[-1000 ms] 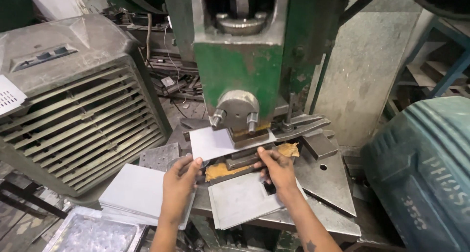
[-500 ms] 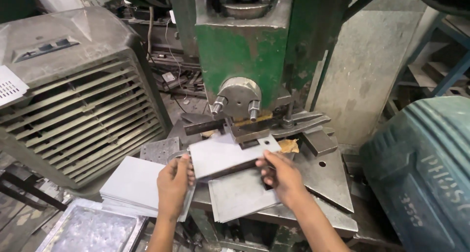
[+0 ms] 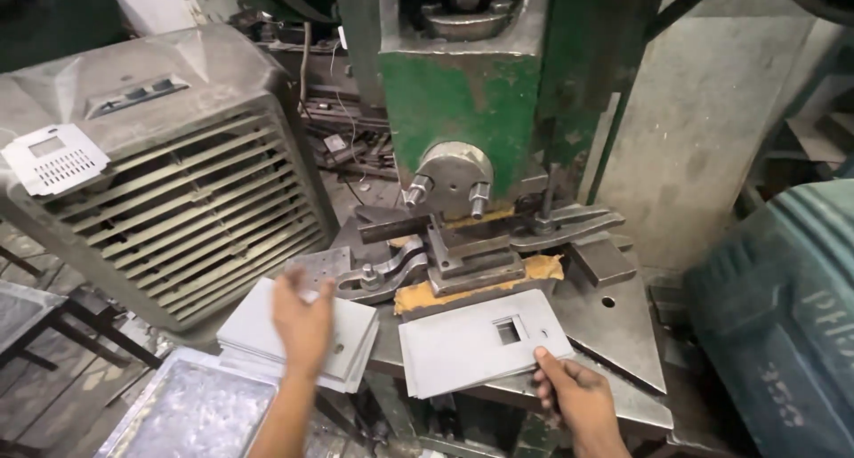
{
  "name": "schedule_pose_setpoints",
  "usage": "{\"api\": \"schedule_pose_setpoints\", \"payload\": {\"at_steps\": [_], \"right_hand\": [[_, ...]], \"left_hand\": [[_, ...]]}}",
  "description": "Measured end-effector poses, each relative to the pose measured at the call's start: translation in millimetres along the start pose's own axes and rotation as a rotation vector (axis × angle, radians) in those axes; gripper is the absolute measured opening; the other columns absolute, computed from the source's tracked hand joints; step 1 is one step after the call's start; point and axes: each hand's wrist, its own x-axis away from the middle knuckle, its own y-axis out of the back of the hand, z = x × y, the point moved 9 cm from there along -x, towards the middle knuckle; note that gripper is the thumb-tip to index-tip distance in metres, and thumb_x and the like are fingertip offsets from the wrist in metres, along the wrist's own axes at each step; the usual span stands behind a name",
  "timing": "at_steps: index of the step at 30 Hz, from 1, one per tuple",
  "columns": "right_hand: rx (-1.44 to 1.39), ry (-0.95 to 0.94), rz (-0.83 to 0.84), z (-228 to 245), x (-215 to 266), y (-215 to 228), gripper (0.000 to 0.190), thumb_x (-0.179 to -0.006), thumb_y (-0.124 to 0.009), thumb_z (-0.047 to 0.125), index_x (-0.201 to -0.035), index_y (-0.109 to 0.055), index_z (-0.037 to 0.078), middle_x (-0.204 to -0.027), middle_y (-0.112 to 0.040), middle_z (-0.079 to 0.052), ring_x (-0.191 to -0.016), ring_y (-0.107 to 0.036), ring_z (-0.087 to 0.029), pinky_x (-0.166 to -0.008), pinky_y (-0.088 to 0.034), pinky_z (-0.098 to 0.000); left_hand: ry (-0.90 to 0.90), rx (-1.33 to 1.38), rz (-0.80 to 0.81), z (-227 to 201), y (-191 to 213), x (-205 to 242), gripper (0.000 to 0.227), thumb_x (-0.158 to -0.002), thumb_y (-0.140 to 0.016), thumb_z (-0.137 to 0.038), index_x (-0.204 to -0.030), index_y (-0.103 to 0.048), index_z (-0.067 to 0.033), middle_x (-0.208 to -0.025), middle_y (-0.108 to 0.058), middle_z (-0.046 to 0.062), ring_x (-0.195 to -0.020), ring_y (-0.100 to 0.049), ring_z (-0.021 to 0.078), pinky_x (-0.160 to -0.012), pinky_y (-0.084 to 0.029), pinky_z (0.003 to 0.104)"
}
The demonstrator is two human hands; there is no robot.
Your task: Using an industrial press machine to punch rectangular holes into small metal plates and stacking the finished products.
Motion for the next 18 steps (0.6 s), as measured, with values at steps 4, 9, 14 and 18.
{"api": "schedule_pose_setpoints", "payload": {"at_steps": [4,9,14,18], "right_hand": [[0.047,-0.072,0.014,-21.3,-4.3,15.5,0.044,-0.089,-0.076,0.040,-0.076,-0.066,-0.001,-0.057,-0.055,-0.005,-0.047,-0.050,-0.015,-0.044,-0.035,-0.0296],[0.056,-0.096,0.054,-36.2,-3.8,18.2,0.042,-0.090,-0.073,0.039,-0.076,-0.068,-0.001,-0.058,-0.058,-0.006,-0.047,-0.051,-0.015,-0.044,-0.035,-0.0296],[0.023,-0.128,0.130,-55.9,-1.9,4.1,0.041,-0.092,-0.071,0.038,-0.078,-0.067,0.000,-0.058,-0.058,-0.007,-0.046,-0.052,-0.016,-0.043,-0.034,-0.0300],[0.087,-0.128,0.161,-55.0,10.5,-13.7,0.042,-0.092,-0.069,0.041,-0.080,-0.069,0.001,-0.059,-0.060,-0.006,-0.047,-0.054,-0.016,-0.042,-0.035,-0.0287]], "left_hand": [[0.173,-0.897,-0.229,58.1,102.3,-31.1,0.122,-0.068,-0.093,-0.054,-0.151,-0.029,0.0073,-0.145,-0.038,0.038,-0.133,-0.041,0.0504,-0.105,-0.034,0.065],[0.661,-0.237,-0.200,153.8,201.8,-15.5,0.106,-0.071,-0.094,-0.049,-0.142,-0.045,0.0119,-0.136,-0.046,0.033,-0.122,-0.045,0.0418,-0.102,-0.036,0.060],[0.547,0.113,-0.099,164.2,234.0,-23.1,0.058,-0.083,-0.081,-0.035,-0.128,-0.067,-0.0012,-0.114,-0.063,0.009,-0.100,-0.056,0.0187,-0.087,-0.045,0.039],[0.677,0.270,-0.067,70.6,197.8,-6.7,0.046,-0.095,-0.074,-0.032,-0.129,-0.065,-0.0024,-0.108,-0.062,0.006,-0.091,-0.056,0.0162,-0.085,-0.051,0.026]]}}
